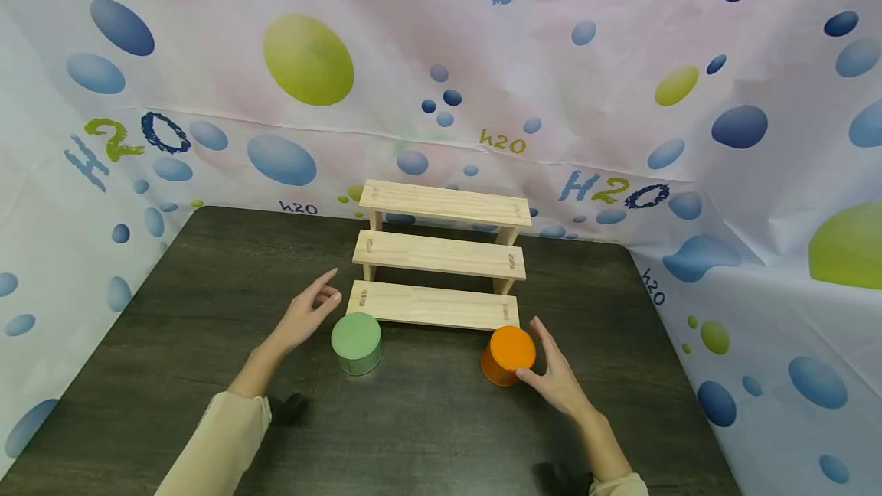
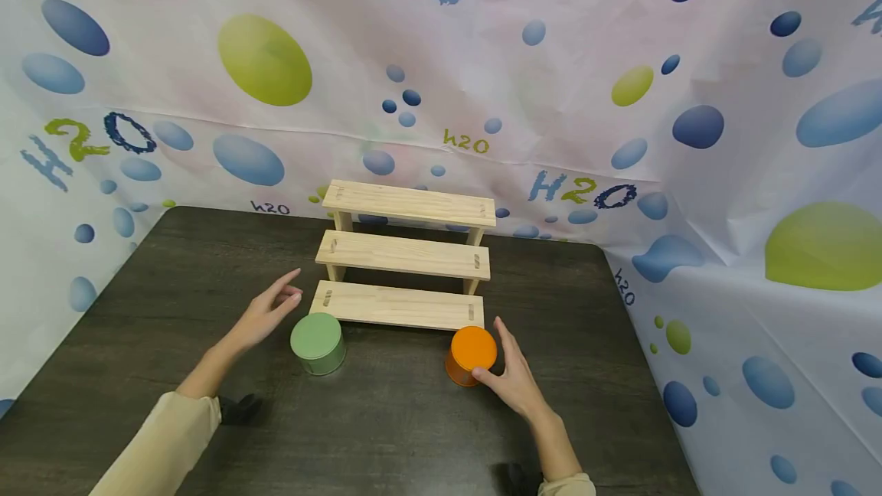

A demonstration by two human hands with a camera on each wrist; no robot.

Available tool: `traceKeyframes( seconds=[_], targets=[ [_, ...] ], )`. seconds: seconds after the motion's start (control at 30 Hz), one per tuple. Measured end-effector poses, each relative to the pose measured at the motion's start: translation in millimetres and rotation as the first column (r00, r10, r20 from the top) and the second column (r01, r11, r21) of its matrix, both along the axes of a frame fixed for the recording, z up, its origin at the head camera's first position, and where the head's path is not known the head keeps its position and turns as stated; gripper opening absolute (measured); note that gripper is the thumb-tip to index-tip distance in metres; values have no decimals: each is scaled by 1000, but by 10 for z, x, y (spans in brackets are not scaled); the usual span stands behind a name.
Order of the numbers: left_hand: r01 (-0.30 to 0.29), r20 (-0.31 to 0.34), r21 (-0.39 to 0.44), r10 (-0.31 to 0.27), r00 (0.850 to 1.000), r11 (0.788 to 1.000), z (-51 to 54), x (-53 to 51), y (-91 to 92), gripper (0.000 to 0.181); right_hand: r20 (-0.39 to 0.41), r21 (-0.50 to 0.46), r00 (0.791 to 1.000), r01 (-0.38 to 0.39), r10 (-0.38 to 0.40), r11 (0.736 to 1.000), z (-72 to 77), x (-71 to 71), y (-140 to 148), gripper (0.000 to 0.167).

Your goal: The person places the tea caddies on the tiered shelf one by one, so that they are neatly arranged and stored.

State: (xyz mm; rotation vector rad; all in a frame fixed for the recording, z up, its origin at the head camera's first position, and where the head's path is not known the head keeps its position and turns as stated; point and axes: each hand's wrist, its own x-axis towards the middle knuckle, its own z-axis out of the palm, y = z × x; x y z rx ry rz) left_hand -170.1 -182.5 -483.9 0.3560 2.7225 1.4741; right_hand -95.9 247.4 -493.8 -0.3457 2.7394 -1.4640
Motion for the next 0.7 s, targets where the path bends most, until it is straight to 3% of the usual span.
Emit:
traceKeyframes(
  seconds=[0.37, 0.57, 0.7],
  targets=[
    [21, 80, 42, -24, 997, 999, -62, -113, 50, 55, 55, -56, 998, 0, 3, 998, -67, -10, -22, 94],
    [45, 120, 79, -54, 991, 996, -87, -143, 63, 55, 117, -42, 993, 15, -10, 999, -81, -6, -38, 97],
    [59, 112, 94, -69, 991, 994, -95, -159, 67, 55, 144, -28, 989, 26, -22, 999, -80, 1, -42, 99]
  ],
)
